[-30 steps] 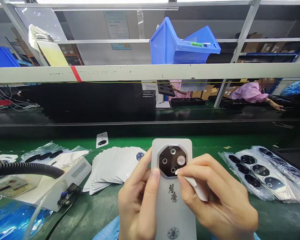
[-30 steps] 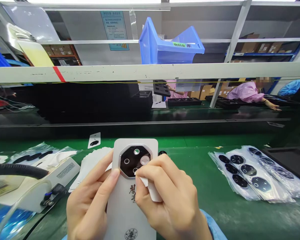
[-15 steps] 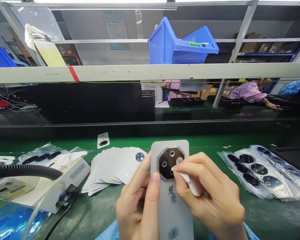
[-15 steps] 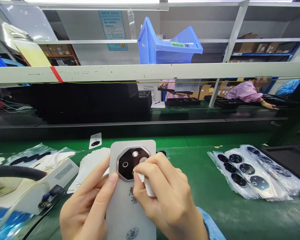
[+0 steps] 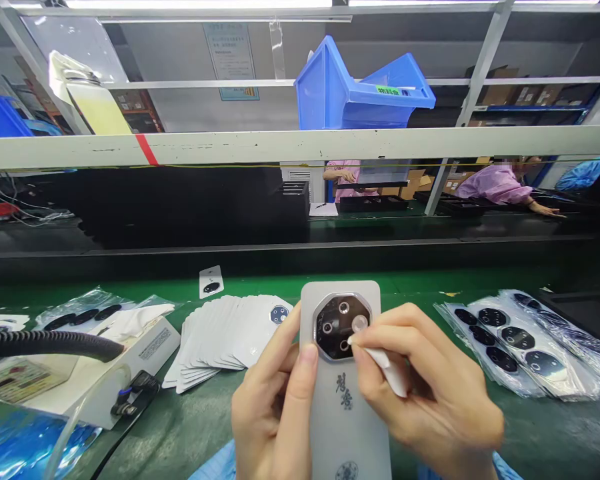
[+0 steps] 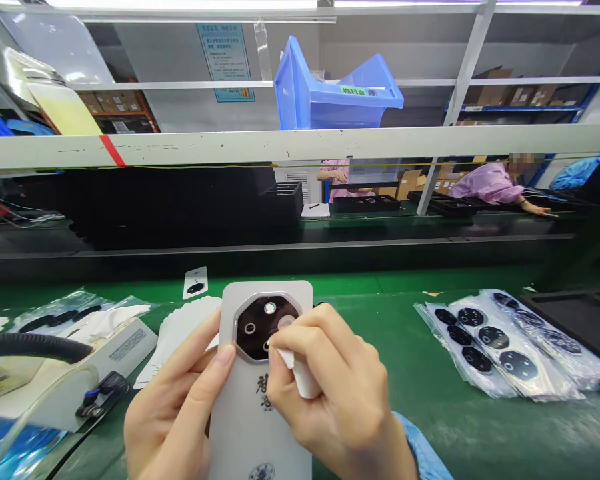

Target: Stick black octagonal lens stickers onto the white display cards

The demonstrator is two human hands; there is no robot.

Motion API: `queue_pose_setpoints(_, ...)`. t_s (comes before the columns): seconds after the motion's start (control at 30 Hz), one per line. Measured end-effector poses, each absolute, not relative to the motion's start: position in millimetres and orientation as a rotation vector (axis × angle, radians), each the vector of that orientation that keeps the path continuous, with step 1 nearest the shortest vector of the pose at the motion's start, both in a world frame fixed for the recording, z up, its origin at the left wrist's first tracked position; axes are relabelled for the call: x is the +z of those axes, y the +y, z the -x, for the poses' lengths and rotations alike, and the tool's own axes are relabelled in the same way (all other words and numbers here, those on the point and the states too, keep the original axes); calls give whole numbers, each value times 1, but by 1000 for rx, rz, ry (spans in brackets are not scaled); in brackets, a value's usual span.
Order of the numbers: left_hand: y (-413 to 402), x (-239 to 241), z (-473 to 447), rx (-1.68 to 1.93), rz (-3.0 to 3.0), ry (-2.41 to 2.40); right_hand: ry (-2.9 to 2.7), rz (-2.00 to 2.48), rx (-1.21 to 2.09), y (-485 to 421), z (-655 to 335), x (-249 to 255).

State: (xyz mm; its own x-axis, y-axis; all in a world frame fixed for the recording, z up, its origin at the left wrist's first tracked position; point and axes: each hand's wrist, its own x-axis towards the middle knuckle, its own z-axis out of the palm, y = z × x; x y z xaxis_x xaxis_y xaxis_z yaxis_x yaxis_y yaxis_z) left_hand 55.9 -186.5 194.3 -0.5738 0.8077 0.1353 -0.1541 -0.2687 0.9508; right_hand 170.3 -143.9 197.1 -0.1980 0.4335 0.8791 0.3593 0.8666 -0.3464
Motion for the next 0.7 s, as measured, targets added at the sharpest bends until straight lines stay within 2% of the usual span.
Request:
queue_pose_setpoints(0.2, -185, 201, -48, 1693, -702, 1113, -1629, 538, 342, -150, -174, 204)
queue_pose_setpoints(0.7, -186, 199, -50, 1727, -681, 1084, -1610, 582, 295, -149, -171, 201)
